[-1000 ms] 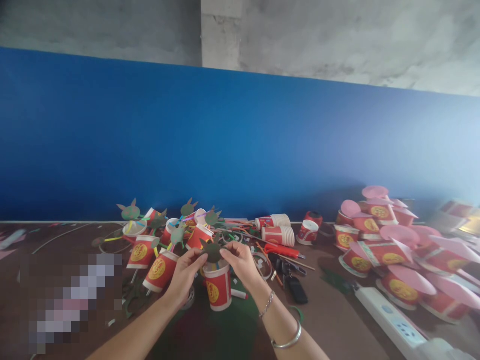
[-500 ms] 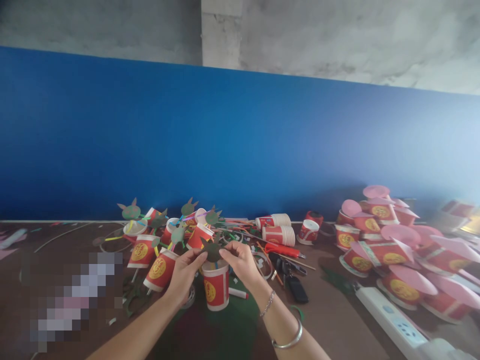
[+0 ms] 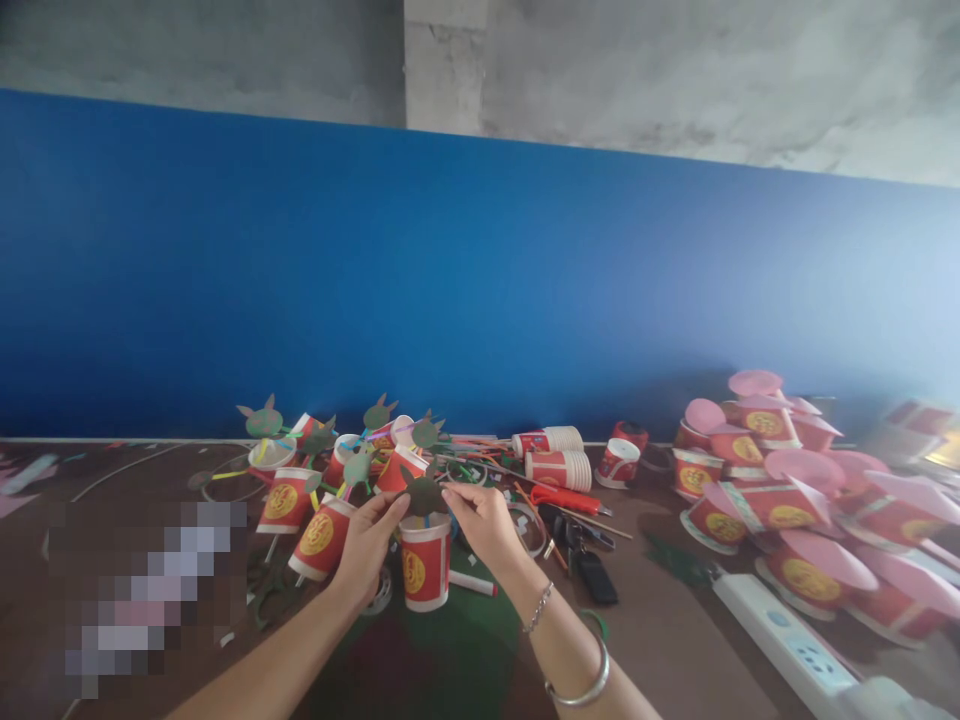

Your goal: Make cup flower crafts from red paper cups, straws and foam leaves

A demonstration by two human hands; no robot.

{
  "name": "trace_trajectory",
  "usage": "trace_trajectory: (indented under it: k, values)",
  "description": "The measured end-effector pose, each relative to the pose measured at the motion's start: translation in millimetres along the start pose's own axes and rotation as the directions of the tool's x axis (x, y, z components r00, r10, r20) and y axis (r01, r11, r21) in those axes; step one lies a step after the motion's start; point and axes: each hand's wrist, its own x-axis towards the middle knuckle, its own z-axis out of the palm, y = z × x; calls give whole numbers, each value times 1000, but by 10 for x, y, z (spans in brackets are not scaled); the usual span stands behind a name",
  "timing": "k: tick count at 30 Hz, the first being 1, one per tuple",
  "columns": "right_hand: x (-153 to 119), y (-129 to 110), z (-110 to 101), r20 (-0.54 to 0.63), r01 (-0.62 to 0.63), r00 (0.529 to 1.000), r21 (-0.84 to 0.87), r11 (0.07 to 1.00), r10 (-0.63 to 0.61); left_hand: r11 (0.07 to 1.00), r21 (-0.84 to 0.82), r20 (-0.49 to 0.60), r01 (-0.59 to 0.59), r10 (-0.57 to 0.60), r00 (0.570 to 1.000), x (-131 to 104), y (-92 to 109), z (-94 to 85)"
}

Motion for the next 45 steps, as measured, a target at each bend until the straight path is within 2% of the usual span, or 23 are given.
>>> trace_trajectory:
  k: [4, 7, 13, 18, 22, 26, 28, 31, 34, 37, 41, 45]
  values:
    - [0, 4, -7, 20, -1, 1000, -32, 999, 2, 1000, 11, -4, 5, -5, 1000, -6, 36, 16]
    - [-1, -29, -22, 79, 5, 997, -54, 999, -1, 1000, 6, -3, 7, -7, 1000, -14, 63, 29]
    - [-16, -28, -8, 115, -6, 993, -97, 995, 17, 999, 45, 12, -3, 2, 1000, -10, 26, 14]
    - [-48, -9, 28, 125, 99, 989, -143, 985, -82, 998, 67, 41, -22, 19, 999, -14, 14, 11]
    - [-58, -9, 28, 94, 194, 980, -255, 947, -175, 999, 39, 35, 13, -14, 999, -18, 27, 22]
    - [-57, 22, 13, 75, 315, 948, -346, 884, -308, 1000, -7, 12, 20, -20, 1000, -6, 14, 7]
    - [-59, 39, 12, 69, 334, 941, -339, 880, -330, 1000, -15, 6, 13, -13, 1000, 1, 3, -9]
    - [-61, 40, 25, 48, 271, 962, -251, 929, -267, 1000, -27, 4, 9, -9, 1000, 2, -5, -20]
    - [-56, 19, 51, 50, 136, 990, -145, 980, -130, 999, -46, 11, 12, -12, 1000, -10, 1, -10]
    - [-46, 1, 77, 75, 28, 997, -87, 996, -22, 999, -35, 16, 18, -18, 1000, -22, 11, 7]
    - [-43, -7, 92, 97, 2, 995, -11, 1000, -1, 999, 34, 29, -4, 3, 1000, -24, 7, 13]
    - [-58, -12, 89, 106, 31, 994, -12, 999, -29, 997, 68, 36, -30, 27, 999, -28, 2, 12]
